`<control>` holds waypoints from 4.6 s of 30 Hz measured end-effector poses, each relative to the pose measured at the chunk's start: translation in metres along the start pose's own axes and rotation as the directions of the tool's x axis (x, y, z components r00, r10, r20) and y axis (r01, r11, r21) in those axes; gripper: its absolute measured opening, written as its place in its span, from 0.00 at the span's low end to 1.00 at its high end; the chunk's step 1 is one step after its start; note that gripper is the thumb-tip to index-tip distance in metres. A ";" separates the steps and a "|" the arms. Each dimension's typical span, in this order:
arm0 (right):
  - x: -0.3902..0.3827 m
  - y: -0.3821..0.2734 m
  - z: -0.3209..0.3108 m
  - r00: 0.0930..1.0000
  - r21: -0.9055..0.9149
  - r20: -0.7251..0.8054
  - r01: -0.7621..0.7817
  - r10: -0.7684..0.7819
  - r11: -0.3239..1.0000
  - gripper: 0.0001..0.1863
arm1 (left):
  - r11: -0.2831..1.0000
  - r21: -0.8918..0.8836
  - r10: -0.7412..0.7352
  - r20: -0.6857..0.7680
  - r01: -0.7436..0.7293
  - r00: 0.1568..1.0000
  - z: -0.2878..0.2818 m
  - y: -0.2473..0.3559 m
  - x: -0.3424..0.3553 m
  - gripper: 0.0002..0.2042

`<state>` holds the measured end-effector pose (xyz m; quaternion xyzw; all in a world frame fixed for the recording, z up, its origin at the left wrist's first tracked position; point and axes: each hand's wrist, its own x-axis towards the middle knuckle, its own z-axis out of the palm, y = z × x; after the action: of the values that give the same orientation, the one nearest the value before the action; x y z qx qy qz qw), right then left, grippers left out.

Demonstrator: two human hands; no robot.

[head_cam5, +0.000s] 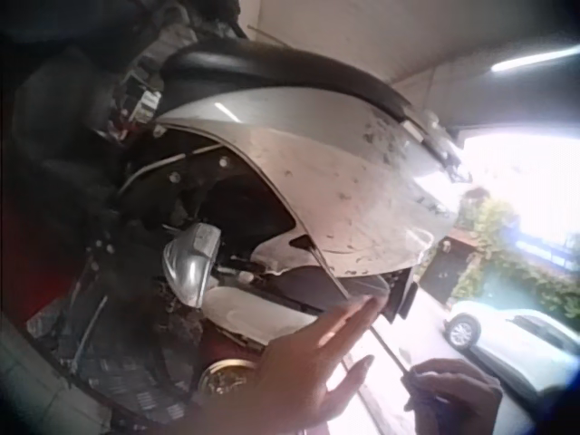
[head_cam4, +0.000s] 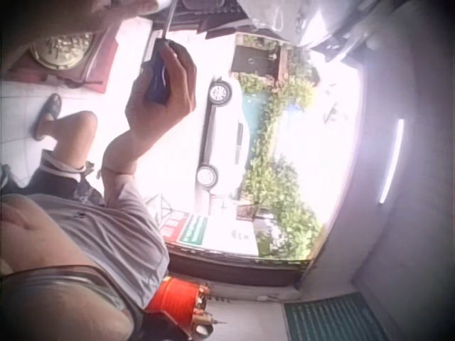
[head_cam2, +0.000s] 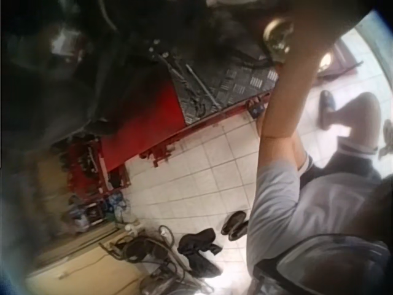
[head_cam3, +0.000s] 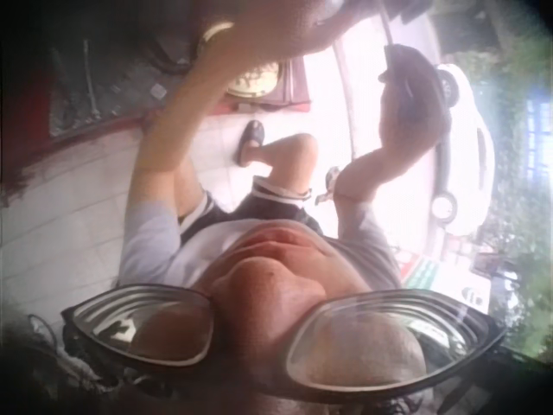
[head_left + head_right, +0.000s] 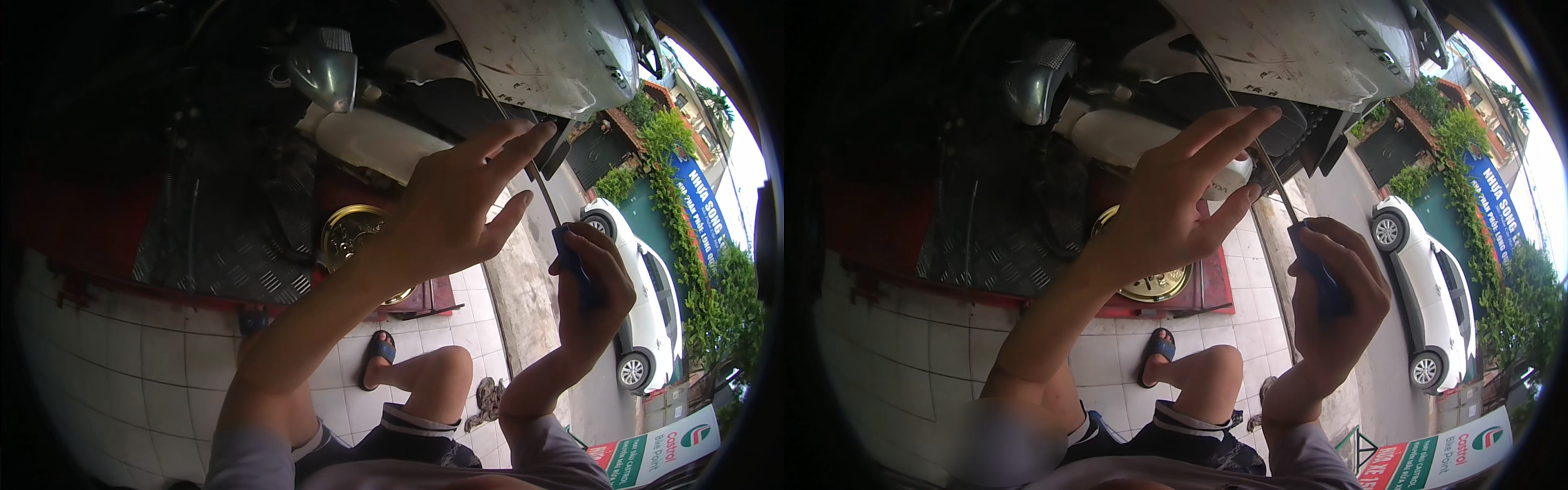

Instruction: The person uses a blue-handled screwdriver to tighten screws on the side panel of a white motorcycle. They repeatedly insert the screwdriver into the screw head and turn it, occasionally adjusting their grip or position to reach different fasteners.

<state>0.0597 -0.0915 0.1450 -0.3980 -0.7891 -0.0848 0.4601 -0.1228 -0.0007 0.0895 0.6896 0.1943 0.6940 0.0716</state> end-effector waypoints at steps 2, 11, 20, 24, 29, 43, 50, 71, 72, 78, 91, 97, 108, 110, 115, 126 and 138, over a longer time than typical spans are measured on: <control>0.009 -0.006 0.005 1.000 -0.036 0.021 0.005 -0.004 0.999 0.18 | 0.999 -0.005 0.039 -0.029 -0.039 0.999 0.006 -0.002 0.004 0.28; 0.036 -0.040 0.044 0.973 -0.257 -0.114 0.166 -0.200 0.952 0.17 | 0.987 -0.143 0.063 -0.073 -0.073 0.995 -0.005 -0.014 -0.004 0.34; 0.041 -0.046 0.068 0.949 -0.231 -0.123 0.258 -0.291 0.938 0.15 | 0.987 -0.139 0.069 -0.060 -0.077 0.996 -0.013 -0.017 -0.004 0.37; 0.038 -0.041 0.072 0.950 -0.211 -0.141 0.248 -0.281 0.945 0.14 | 0.988 -0.142 0.059 -0.036 -0.063 0.998 -0.015 -0.016 -0.004 0.37; 0.037 -0.034 0.070 0.956 -0.175 -0.153 0.222 -0.249 0.959 0.14 | 0.988 -0.138 0.073 -0.008 -0.074 0.997 -0.013 -0.018 -0.005 0.40; 0.040 -0.019 0.056 0.954 -0.229 -0.113 0.249 -0.279 0.941 0.13 | 0.986 -0.142 0.092 0.009 -0.090 0.996 -0.007 -0.018 -0.006 0.43; 0.041 -0.065 0.075 0.927 0.148 -0.260 -0.237 0.269 0.960 0.07 | 0.983 -0.179 -0.001 -0.182 -0.032 0.983 -0.013 -0.013 -0.003 0.31; 0.058 -0.056 0.058 0.901 -0.175 0.125 0.432 -0.415 0.885 0.27 | -0.179 -0.926 -0.321 0.374 0.332 0.870 -0.023 0.000 0.002 0.14; 0.053 -0.053 0.056 0.896 -0.184 0.099 0.443 -0.432 0.877 0.30 | -0.217 -0.926 -0.345 0.370 0.310 0.862 -0.019 0.002 0.000 0.15; 0.042 -0.042 0.051 0.802 -0.317 0.003 0.567 -0.597 0.760 0.30 | -0.345 -0.904 -0.305 0.364 0.254 0.880 -0.003 0.005 0.000 0.15; 0.063 -0.033 0.044 0.673 -0.247 0.114 0.732 -0.731 0.635 0.18 | -0.311 -0.911 -0.318 0.368 0.271 0.874 0.001 0.010 -0.003 0.13; 0.058 -0.048 0.041 0.837 -0.055 -0.118 0.532 -0.535 0.845 0.21 | -0.398 -0.888 -0.130 0.302 0.229 0.944 -0.002 0.003 0.000 0.15; 0.068 -0.037 0.034 0.638 -0.042 -0.142 0.760 -0.757 0.648 0.21 | -0.060 -0.888 -0.455 0.431 0.456 0.780 -0.039 0.031 0.017 0.14; 0.069 -0.039 0.031 0.619 0.022 -0.082 0.785 -0.781 0.620 0.22 | 0.060 -0.819 -0.563 0.444 0.571 0.697 -0.051 0.039 0.024 0.12; 0.059 -0.040 0.030 0.728 -0.019 -0.136 0.677 -0.673 0.736 0.19 | 0.003 -0.860 -0.639 0.391 0.511 0.662 -0.043 0.049 0.033 0.10; 0.055 -0.026 0.038 0.725 -0.007 -0.402 0.608 -0.559 0.794 0.22 | 0.455 -0.549 -0.658 0.324 0.701 0.680 -0.049 0.065 0.034 0.18; 0.055 -0.006 0.074 0.868 0.628 -0.457 0.470 -0.195 0.620 0.24 | 0.542 0.750 0.232 0.301 -0.380 0.925 -0.060 0.128 0.039 0.21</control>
<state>-0.0075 -0.0287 0.1483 -0.0072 -0.7245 0.0789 0.6847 -0.1615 -0.1135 0.1745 0.7263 0.3524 0.4752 -0.3500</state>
